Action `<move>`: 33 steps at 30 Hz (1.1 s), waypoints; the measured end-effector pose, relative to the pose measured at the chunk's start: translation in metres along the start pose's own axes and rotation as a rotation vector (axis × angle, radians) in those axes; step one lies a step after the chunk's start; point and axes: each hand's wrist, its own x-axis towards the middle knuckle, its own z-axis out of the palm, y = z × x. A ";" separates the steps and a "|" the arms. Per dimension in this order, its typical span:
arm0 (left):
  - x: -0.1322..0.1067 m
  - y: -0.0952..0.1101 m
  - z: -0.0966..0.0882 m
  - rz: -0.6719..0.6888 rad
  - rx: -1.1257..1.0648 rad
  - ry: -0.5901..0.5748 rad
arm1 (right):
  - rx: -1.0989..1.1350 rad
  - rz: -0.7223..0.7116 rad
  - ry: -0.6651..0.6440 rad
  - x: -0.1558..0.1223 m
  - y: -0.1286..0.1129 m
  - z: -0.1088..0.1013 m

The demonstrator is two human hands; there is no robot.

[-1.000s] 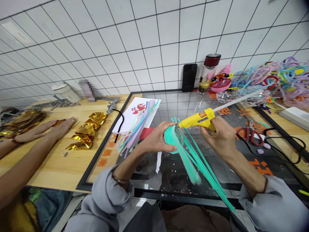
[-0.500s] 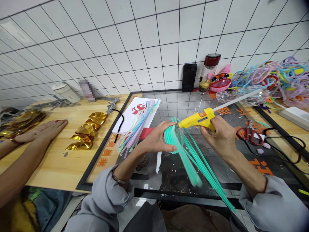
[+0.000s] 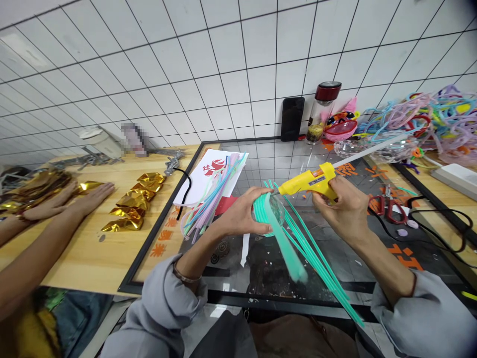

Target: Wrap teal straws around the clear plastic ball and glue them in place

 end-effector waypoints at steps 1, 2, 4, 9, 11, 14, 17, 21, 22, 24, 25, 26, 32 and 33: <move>0.000 0.000 0.000 0.002 0.003 0.002 | 0.000 0.000 -0.001 0.000 0.000 0.000; 0.000 0.000 0.000 0.002 0.005 0.002 | 0.001 0.001 -0.006 0.000 0.000 0.000; 0.000 0.001 0.000 -0.003 0.007 0.001 | 0.008 0.010 -0.018 0.000 0.000 0.000; -0.001 0.002 0.000 -0.002 -0.007 -0.003 | -0.001 -0.013 -0.027 0.000 -0.003 0.000; -0.001 0.002 0.000 -0.006 -0.007 -0.004 | -0.003 -0.034 -0.017 -0.001 -0.003 0.000; -0.001 0.005 0.000 -0.022 -0.015 -0.003 | -0.002 -0.045 -0.003 -0.001 -0.002 0.001; -0.002 0.007 0.000 -0.033 -0.031 0.002 | 0.003 -0.026 -0.013 -0.001 0.000 0.001; -0.002 0.008 0.000 -0.032 -0.033 -0.003 | 0.009 -0.002 -0.007 -0.001 0.000 0.001; -0.002 0.008 0.000 -0.033 -0.031 -0.005 | 0.009 -0.006 -0.006 -0.001 0.000 0.001; -0.002 0.008 0.000 -0.029 -0.028 -0.006 | 0.007 -0.024 -0.009 -0.001 0.000 0.001; -0.002 0.008 0.000 -0.027 -0.029 -0.003 | 0.007 -0.029 -0.011 0.000 -0.001 0.001; -0.002 0.008 0.000 -0.026 -0.030 0.001 | 0.007 -0.027 -0.013 0.000 -0.001 0.000; -0.003 0.008 0.000 -0.030 -0.038 0.003 | 0.015 0.014 -0.005 0.001 -0.002 0.000; -0.003 0.008 0.000 -0.029 -0.039 0.003 | 0.016 0.031 -0.004 0.001 -0.002 0.000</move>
